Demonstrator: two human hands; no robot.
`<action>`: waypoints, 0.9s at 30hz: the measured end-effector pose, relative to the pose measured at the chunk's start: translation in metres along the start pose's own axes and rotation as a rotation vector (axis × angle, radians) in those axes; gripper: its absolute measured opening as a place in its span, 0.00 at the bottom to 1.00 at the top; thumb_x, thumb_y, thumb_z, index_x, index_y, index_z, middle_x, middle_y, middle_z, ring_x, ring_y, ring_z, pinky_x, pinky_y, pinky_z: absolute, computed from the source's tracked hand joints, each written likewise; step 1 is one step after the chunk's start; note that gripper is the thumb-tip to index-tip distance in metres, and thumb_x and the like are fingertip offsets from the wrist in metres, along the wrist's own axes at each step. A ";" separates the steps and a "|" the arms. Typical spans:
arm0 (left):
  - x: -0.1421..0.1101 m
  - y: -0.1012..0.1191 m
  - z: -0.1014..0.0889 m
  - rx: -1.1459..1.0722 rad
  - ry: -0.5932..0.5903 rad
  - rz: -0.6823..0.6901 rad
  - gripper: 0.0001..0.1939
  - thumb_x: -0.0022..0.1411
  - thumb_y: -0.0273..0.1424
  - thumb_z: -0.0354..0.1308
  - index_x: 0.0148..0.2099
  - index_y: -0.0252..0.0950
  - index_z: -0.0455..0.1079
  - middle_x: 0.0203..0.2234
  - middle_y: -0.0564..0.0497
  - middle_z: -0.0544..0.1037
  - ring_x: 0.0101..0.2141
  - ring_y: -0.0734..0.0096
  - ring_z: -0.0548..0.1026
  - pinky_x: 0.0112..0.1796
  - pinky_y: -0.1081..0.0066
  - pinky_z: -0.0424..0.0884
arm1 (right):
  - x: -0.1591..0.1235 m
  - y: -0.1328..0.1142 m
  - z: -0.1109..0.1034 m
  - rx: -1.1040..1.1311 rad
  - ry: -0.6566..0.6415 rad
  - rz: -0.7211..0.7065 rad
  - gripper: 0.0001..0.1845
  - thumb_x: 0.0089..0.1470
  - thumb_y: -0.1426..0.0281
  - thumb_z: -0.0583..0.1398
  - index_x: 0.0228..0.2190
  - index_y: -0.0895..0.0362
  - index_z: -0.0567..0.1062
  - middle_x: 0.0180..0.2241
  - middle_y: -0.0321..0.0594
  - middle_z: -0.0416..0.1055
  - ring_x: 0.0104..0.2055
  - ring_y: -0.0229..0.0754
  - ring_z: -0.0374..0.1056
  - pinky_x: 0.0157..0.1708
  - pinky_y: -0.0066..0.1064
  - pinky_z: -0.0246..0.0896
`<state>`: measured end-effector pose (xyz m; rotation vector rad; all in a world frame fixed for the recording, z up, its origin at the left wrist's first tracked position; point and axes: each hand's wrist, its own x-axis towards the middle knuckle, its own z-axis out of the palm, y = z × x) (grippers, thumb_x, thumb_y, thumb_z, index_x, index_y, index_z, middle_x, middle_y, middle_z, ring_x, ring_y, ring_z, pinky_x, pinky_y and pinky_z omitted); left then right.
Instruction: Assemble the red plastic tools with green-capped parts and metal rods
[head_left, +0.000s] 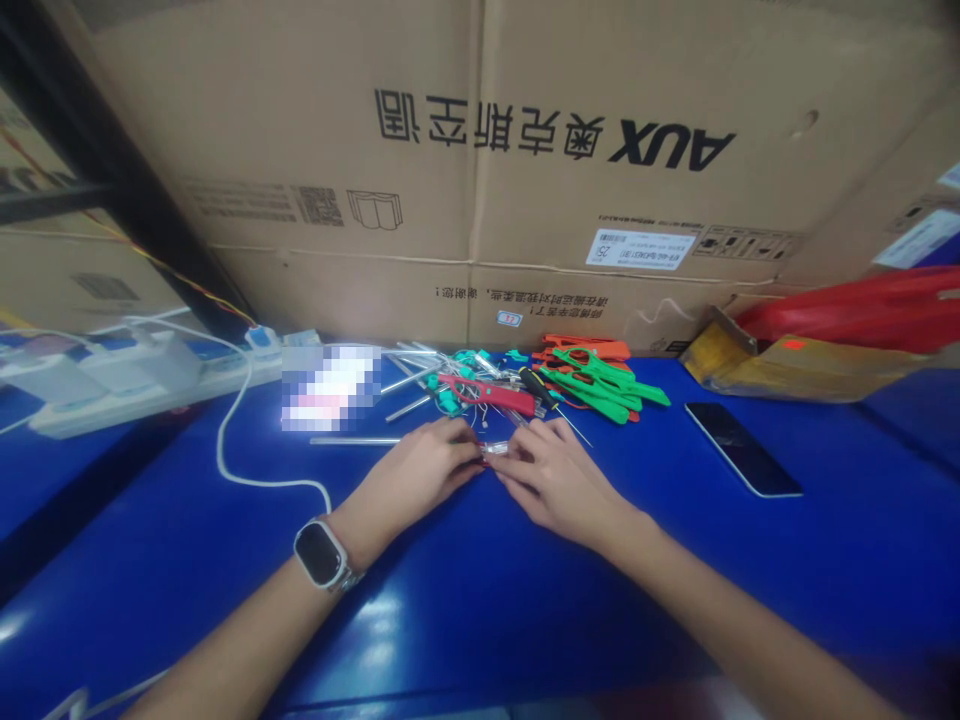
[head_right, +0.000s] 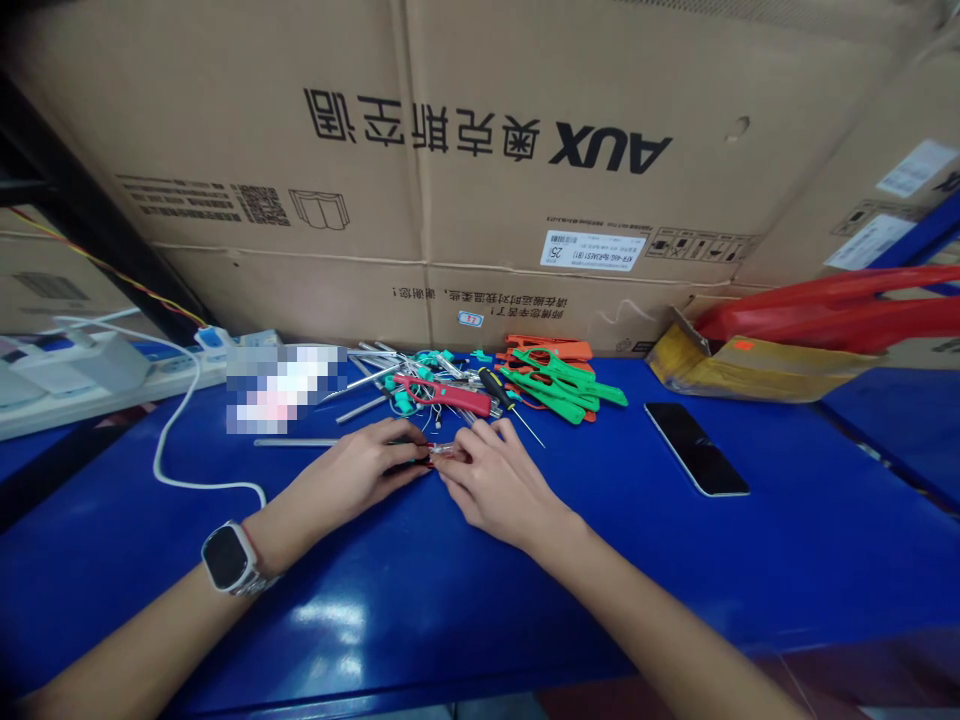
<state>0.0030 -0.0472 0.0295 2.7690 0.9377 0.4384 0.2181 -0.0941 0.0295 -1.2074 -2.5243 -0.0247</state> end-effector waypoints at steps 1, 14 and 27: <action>0.000 0.000 0.000 0.003 -0.002 0.001 0.11 0.69 0.32 0.54 0.48 0.38 0.77 0.42 0.46 0.76 0.40 0.65 0.77 0.44 0.66 0.74 | -0.001 0.000 0.000 0.007 -0.006 0.008 0.12 0.64 0.68 0.56 0.43 0.54 0.79 0.36 0.44 0.70 0.41 0.45 0.61 0.41 0.39 0.52; 0.000 0.000 0.001 -0.008 -0.001 0.023 0.12 0.70 0.32 0.53 0.49 0.37 0.76 0.43 0.45 0.76 0.41 0.64 0.76 0.45 0.63 0.74 | -0.001 -0.001 0.000 0.273 0.008 0.169 0.12 0.64 0.68 0.56 0.45 0.52 0.78 0.35 0.40 0.72 0.41 0.43 0.65 0.42 0.38 0.53; 0.001 0.002 0.000 0.047 -0.036 -0.005 0.14 0.70 0.33 0.52 0.49 0.37 0.77 0.42 0.44 0.75 0.41 0.63 0.77 0.45 0.62 0.74 | 0.003 0.011 0.003 0.041 0.072 0.104 0.09 0.63 0.68 0.59 0.40 0.54 0.80 0.38 0.41 0.71 0.42 0.43 0.65 0.41 0.37 0.51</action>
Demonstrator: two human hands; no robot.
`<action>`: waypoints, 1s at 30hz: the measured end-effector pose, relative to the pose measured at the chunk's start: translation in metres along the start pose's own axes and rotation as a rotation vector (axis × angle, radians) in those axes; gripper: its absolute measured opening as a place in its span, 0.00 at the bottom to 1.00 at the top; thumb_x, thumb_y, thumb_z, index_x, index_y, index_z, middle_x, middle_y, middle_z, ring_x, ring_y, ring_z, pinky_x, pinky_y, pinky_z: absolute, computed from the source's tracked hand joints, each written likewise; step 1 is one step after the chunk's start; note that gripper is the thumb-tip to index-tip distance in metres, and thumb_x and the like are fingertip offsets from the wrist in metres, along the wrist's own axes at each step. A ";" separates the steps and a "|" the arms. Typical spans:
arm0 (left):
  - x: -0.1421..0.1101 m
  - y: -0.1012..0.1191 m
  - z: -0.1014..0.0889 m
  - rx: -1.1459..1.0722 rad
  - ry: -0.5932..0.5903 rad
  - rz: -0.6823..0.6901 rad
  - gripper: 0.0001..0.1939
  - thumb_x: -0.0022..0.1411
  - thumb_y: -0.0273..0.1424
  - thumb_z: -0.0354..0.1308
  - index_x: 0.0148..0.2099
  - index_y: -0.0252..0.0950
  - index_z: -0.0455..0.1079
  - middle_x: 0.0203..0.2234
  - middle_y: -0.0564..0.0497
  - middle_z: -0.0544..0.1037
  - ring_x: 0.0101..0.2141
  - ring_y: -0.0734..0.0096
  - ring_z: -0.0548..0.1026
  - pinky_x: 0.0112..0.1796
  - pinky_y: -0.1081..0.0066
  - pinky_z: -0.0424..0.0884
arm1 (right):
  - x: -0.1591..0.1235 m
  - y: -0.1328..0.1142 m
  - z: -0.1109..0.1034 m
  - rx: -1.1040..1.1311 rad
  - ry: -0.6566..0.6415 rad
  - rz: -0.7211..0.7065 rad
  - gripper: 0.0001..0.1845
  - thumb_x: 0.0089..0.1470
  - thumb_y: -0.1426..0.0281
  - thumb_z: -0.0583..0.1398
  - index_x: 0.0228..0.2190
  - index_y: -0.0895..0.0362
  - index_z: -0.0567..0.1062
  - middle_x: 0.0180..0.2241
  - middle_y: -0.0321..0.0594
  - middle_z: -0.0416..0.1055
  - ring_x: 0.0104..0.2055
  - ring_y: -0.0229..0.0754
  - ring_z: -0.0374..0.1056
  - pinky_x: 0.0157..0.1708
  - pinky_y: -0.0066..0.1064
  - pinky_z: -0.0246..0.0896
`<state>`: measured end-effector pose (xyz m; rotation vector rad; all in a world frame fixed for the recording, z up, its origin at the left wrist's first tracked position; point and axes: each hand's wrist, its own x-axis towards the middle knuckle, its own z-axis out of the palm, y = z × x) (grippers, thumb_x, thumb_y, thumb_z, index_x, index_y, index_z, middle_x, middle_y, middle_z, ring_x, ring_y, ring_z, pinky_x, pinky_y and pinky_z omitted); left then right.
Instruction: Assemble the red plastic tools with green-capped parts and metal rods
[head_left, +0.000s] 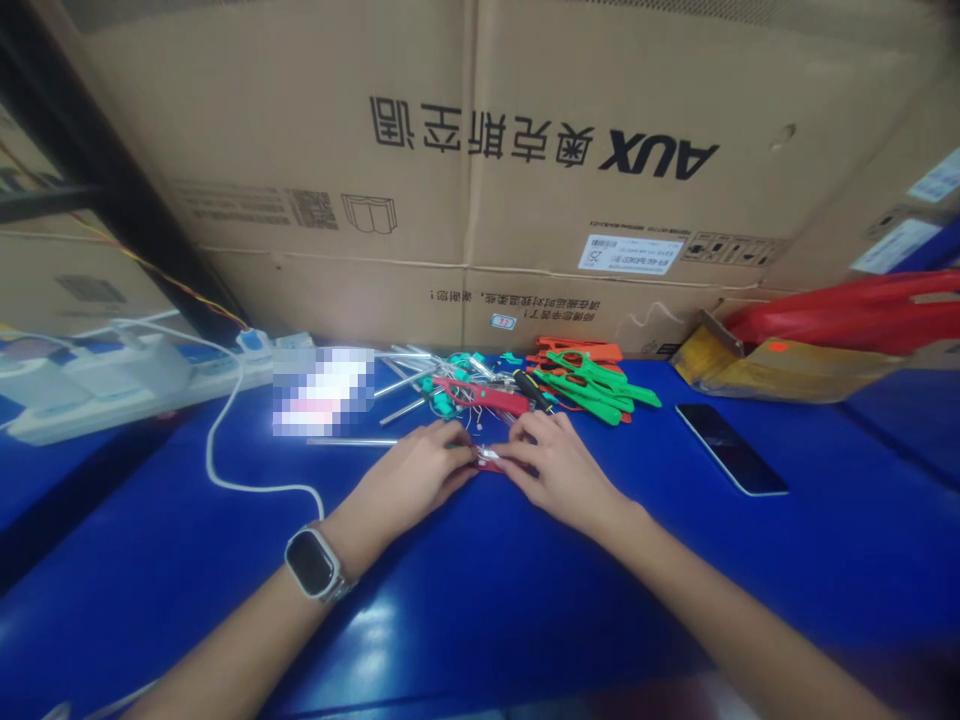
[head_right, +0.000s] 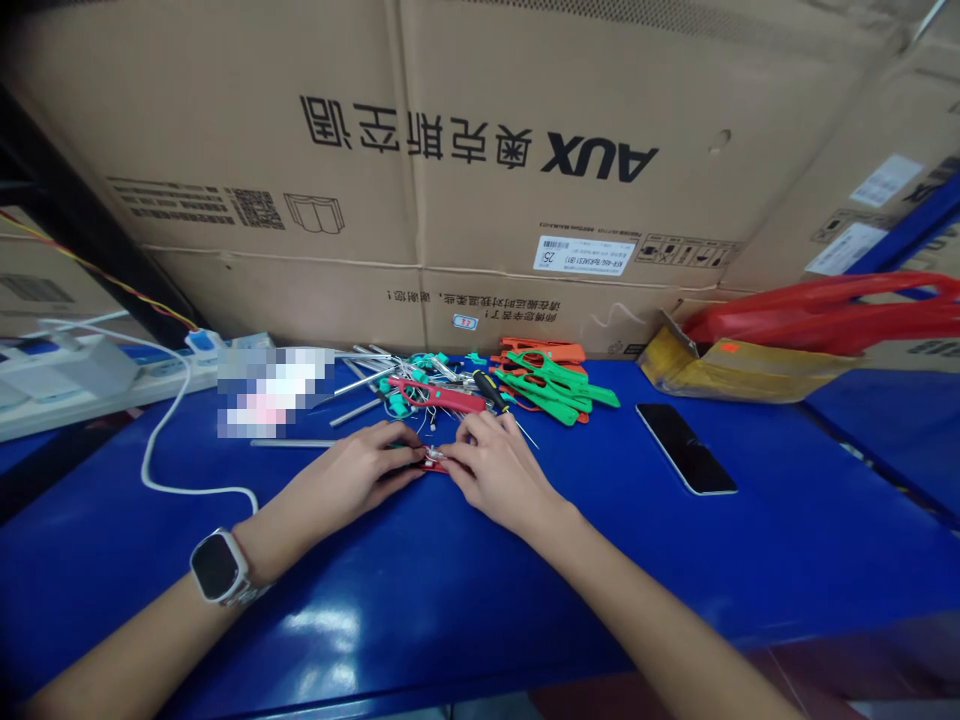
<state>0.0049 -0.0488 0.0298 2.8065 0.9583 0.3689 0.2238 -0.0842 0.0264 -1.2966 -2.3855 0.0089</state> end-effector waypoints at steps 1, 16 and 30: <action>0.000 0.000 0.000 0.001 0.000 -0.002 0.14 0.70 0.33 0.52 0.48 0.37 0.77 0.42 0.44 0.75 0.40 0.63 0.77 0.45 0.63 0.74 | -0.001 -0.001 0.001 -0.002 0.008 0.003 0.09 0.63 0.68 0.59 0.39 0.54 0.81 0.37 0.42 0.70 0.41 0.43 0.64 0.40 0.36 0.51; 0.000 -0.001 0.000 -0.019 0.014 -0.029 0.11 0.69 0.33 0.54 0.48 0.35 0.73 0.40 0.45 0.75 0.41 0.62 0.75 0.45 0.61 0.72 | -0.004 -0.003 0.007 0.003 -0.049 0.007 0.14 0.66 0.69 0.55 0.44 0.57 0.80 0.32 0.40 0.69 0.35 0.41 0.62 0.36 0.36 0.51; 0.004 -0.011 0.006 -0.044 0.004 0.048 0.15 0.70 0.38 0.51 0.55 0.40 0.71 0.47 0.46 0.72 0.48 0.59 0.70 0.49 0.60 0.67 | -0.003 -0.002 0.005 0.014 -0.061 0.033 0.12 0.64 0.69 0.57 0.42 0.54 0.81 0.31 0.39 0.70 0.35 0.41 0.64 0.37 0.35 0.51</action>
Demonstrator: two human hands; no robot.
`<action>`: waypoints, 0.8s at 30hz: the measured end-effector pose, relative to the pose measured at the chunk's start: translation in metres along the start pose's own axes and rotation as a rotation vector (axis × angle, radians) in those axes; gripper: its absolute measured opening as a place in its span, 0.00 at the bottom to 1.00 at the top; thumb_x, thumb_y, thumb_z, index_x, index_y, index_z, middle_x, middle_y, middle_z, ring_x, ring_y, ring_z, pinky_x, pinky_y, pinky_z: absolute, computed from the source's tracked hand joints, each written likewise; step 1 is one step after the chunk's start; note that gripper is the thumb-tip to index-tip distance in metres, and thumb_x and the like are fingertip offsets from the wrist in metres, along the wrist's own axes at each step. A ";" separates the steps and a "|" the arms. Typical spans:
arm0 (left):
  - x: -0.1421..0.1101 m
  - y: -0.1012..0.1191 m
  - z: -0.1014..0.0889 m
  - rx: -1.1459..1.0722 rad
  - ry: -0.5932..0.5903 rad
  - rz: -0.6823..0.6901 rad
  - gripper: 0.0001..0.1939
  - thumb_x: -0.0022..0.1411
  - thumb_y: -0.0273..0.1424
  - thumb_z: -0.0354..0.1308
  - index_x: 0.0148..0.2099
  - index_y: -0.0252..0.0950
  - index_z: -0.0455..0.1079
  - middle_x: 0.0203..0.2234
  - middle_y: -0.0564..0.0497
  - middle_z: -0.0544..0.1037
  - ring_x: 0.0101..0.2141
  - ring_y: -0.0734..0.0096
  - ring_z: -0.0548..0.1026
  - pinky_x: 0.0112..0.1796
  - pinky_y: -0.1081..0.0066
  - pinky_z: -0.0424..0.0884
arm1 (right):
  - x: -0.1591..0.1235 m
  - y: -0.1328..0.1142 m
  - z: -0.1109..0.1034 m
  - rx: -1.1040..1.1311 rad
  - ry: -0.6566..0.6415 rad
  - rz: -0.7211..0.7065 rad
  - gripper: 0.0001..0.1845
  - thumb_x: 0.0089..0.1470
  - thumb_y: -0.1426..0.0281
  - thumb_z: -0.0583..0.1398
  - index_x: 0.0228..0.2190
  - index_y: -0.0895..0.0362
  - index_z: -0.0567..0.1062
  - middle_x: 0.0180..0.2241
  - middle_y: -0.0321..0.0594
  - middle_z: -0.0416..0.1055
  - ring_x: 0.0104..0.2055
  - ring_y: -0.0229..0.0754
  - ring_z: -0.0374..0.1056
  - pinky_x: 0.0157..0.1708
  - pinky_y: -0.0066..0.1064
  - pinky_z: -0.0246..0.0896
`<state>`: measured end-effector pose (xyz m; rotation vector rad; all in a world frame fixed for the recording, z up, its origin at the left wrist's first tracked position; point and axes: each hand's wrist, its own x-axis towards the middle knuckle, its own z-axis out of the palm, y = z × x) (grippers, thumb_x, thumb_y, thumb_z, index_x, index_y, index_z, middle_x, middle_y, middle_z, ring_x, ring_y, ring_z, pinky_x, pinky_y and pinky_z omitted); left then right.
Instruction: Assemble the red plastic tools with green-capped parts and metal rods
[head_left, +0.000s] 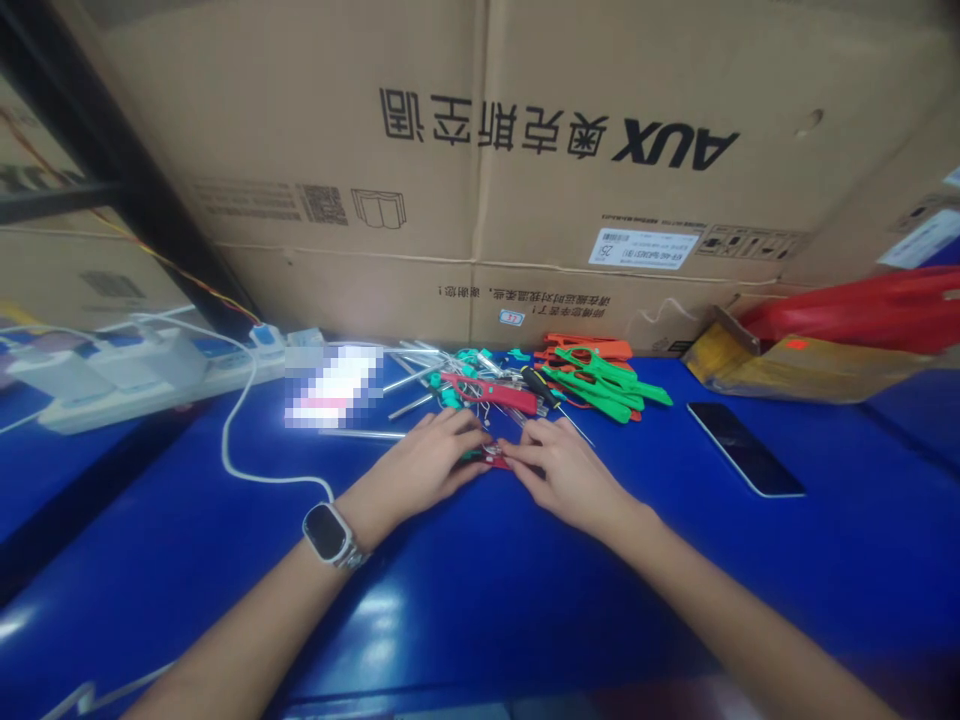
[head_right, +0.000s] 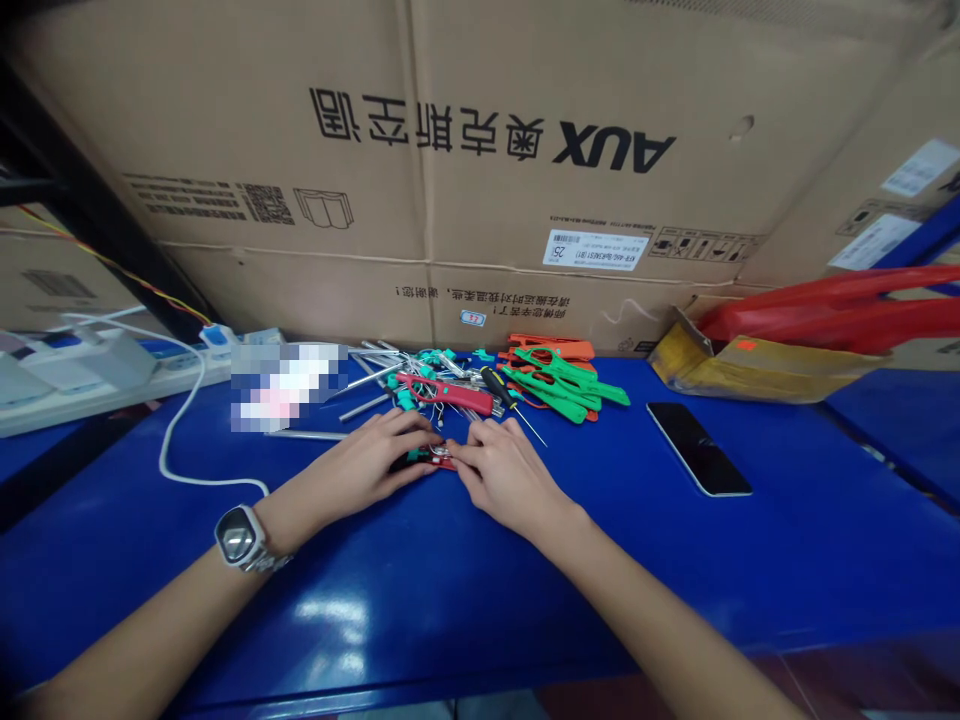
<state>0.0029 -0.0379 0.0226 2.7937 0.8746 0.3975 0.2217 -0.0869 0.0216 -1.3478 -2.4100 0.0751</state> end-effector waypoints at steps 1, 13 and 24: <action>0.001 -0.001 0.000 -0.010 0.004 0.002 0.15 0.70 0.38 0.52 0.54 0.40 0.71 0.46 0.46 0.72 0.47 0.60 0.70 0.48 0.61 0.67 | 0.000 0.000 0.000 0.000 -0.002 0.011 0.12 0.64 0.69 0.57 0.43 0.54 0.80 0.31 0.39 0.71 0.36 0.41 0.65 0.38 0.36 0.52; 0.002 -0.008 0.001 -0.308 0.095 -0.061 0.12 0.66 0.30 0.55 0.50 0.37 0.73 0.44 0.46 0.76 0.46 0.61 0.72 0.49 0.60 0.69 | 0.005 0.005 0.005 0.236 0.029 0.135 0.03 0.59 0.70 0.63 0.34 0.56 0.76 0.28 0.35 0.69 0.32 0.38 0.65 0.34 0.30 0.56; 0.021 -0.015 -0.003 -0.422 0.008 -0.127 0.08 0.61 0.28 0.59 0.41 0.36 0.78 0.35 0.49 0.78 0.35 0.67 0.75 0.40 0.68 0.70 | 0.006 0.007 0.005 0.355 0.024 0.137 0.04 0.59 0.71 0.62 0.31 0.57 0.76 0.25 0.33 0.64 0.29 0.37 0.61 0.30 0.29 0.55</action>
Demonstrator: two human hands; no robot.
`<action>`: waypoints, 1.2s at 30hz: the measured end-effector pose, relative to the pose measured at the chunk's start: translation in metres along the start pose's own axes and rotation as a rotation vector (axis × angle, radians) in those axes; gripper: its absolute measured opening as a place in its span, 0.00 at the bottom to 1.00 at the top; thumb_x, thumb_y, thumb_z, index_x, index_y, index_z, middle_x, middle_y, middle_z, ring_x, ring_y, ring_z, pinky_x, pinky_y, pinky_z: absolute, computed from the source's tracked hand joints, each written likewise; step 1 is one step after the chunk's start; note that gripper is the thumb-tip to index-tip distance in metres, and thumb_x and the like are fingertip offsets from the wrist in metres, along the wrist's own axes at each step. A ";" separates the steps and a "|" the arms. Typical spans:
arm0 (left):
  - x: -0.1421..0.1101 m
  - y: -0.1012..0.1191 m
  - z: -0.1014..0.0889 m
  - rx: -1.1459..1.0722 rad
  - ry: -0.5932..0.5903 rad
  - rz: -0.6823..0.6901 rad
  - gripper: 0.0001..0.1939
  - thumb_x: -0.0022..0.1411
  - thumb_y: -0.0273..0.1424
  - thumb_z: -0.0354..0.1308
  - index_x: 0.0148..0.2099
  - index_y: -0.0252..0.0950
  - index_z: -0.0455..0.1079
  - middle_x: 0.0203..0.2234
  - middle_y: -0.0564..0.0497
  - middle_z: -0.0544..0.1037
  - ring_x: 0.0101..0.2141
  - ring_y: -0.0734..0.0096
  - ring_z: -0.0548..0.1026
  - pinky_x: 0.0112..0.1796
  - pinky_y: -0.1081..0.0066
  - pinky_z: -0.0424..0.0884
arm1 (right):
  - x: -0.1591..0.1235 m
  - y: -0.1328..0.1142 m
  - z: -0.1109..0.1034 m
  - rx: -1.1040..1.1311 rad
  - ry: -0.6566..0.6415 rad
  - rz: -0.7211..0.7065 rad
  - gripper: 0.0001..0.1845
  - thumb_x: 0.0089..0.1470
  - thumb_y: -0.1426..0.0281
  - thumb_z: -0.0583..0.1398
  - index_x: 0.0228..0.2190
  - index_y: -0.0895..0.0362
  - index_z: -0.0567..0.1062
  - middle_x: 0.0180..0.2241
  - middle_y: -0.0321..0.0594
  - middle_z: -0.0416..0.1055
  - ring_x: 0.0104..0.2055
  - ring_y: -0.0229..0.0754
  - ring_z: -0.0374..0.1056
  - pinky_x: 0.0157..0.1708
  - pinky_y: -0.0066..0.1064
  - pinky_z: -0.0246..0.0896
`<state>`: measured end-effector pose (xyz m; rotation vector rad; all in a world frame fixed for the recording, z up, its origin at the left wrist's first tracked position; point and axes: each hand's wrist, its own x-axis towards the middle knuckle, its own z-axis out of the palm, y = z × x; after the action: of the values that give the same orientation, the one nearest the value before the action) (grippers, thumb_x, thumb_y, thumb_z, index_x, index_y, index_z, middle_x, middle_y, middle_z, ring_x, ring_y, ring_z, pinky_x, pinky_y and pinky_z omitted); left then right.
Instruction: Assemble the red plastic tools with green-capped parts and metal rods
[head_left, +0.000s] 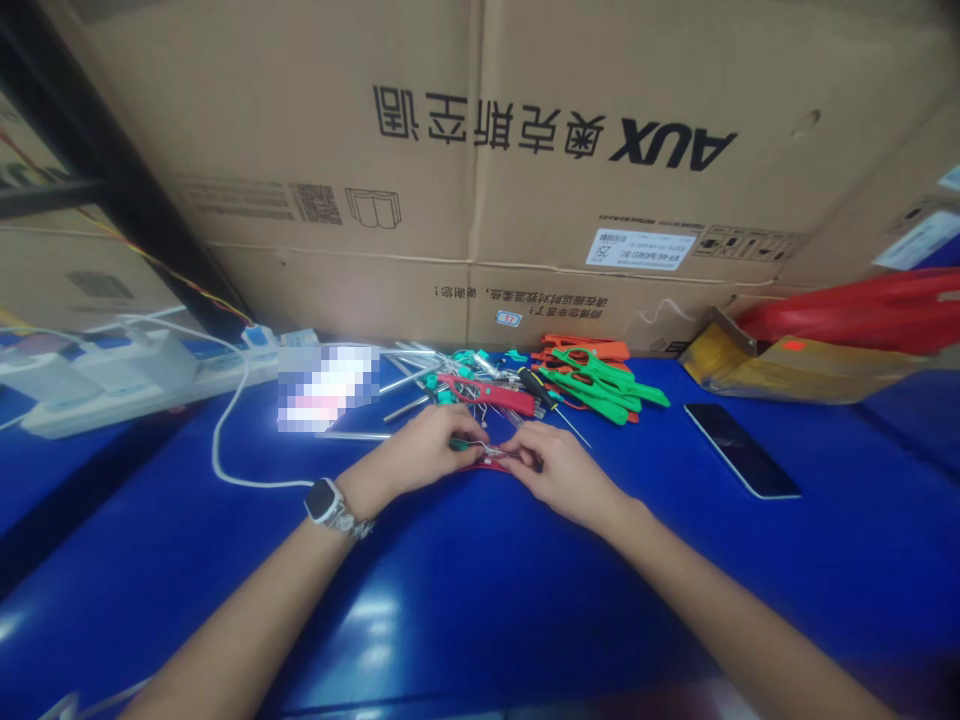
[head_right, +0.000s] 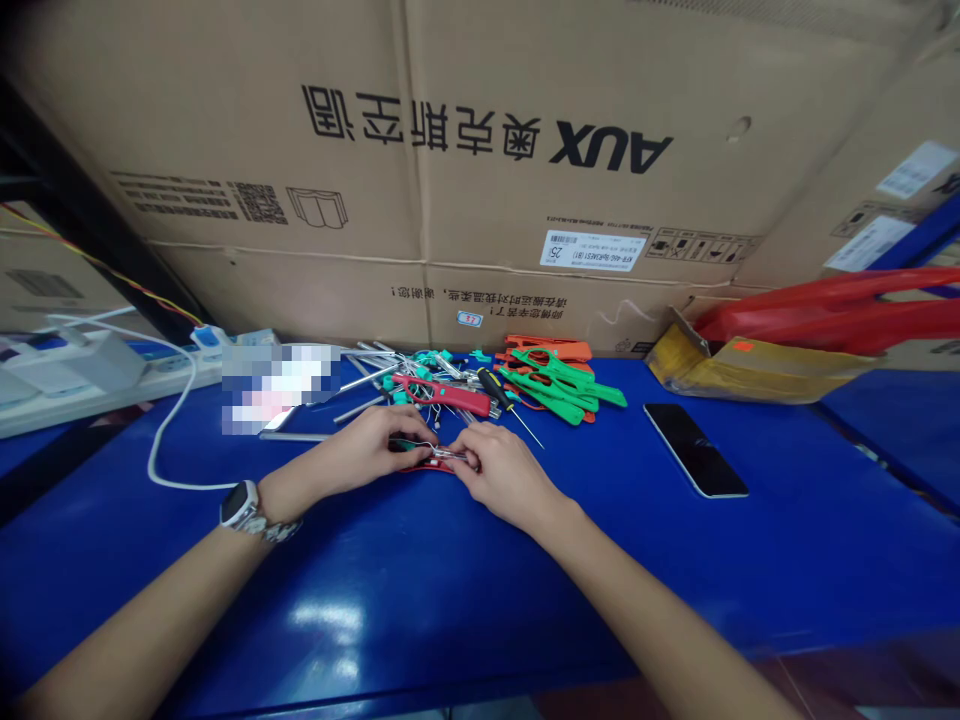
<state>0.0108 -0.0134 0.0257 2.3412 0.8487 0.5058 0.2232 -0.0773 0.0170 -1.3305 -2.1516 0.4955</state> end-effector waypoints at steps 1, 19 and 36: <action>0.001 0.001 -0.001 0.000 -0.006 -0.004 0.08 0.61 0.27 0.59 0.40 0.36 0.79 0.35 0.49 0.78 0.35 0.67 0.75 0.40 0.68 0.70 | 0.000 0.000 0.000 0.010 -0.002 0.007 0.03 0.58 0.71 0.62 0.32 0.57 0.76 0.25 0.33 0.64 0.29 0.36 0.61 0.30 0.29 0.55; 0.001 0.004 -0.002 -0.123 -0.018 -0.054 0.08 0.61 0.28 0.59 0.39 0.35 0.78 0.30 0.50 0.77 0.30 0.72 0.73 0.34 0.71 0.69 | 0.002 0.003 0.002 0.202 0.026 0.099 0.05 0.54 0.73 0.66 0.35 0.56 0.81 0.27 0.33 0.63 0.28 0.35 0.61 0.29 0.28 0.55; 0.000 0.008 -0.008 -0.144 -0.075 -0.037 0.09 0.61 0.29 0.59 0.41 0.36 0.79 0.34 0.49 0.80 0.32 0.70 0.76 0.36 0.71 0.71 | 0.003 0.003 0.001 0.237 0.015 0.163 0.06 0.53 0.73 0.67 0.36 0.55 0.83 0.32 0.36 0.66 0.30 0.35 0.64 0.31 0.29 0.59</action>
<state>0.0097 -0.0151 0.0369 2.1954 0.7931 0.4449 0.2237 -0.0728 0.0152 -1.3748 -1.9120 0.7766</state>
